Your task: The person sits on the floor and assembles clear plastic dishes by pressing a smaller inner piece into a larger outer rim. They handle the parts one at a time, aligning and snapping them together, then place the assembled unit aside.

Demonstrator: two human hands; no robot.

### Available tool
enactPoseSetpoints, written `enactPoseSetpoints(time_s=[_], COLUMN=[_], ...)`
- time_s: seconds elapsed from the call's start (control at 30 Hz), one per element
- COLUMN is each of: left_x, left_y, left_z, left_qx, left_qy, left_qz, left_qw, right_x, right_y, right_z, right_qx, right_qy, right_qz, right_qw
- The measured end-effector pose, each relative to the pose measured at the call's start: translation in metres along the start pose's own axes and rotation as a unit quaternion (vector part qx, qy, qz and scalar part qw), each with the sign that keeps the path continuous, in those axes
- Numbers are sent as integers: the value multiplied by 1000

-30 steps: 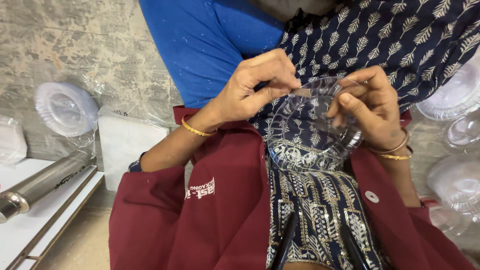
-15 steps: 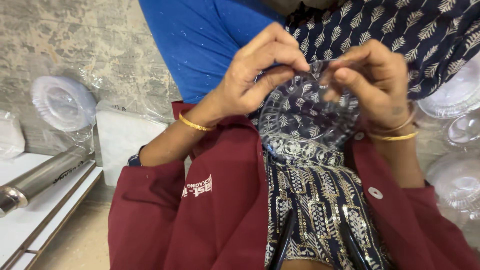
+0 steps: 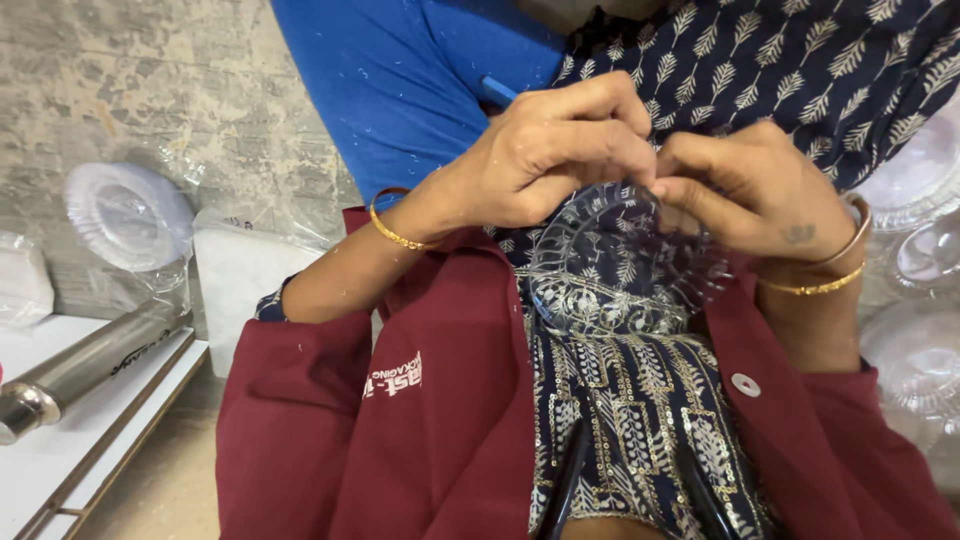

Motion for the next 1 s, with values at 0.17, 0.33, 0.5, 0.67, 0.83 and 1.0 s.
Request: enactPoseSetpoints(time_s=[0.17,0.33,0.5,0.67,0.83,1.0], left_x=[7,16,9,17,28,24], left_y=[7,20,11,3,21,21], left_z=[22,46,31,20,50,53], left_qx=[-28,-90,-44,-22,-17,-48], left_qy=[-11,50,97,43,29,102], left_qz=[24,7,-38,-33,-50,-53], left_qw=[999,995,994,998,998,992], right_x=[10,15,9,13,24,19], right_y=[-1,3,0,6,25,29], right_z=[11,12,5,13,28,26], right_qx=[-14,19,10,13,39,29], right_qy=[30,35,24,40,90,75], right_qz=[-24,-41,-37,-34,-79,-106], right_qw=[999,998,999,999,992,991])
Point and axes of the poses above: each hand's wrist, its own z-axis away from the middle knuckle, its own x-axis out of the palm, y = z × x, the point moved 5 cm from there along -z, towards the middle knuckle, and after that the axes turned 15 degrees about -y, right-handed, at the moved point
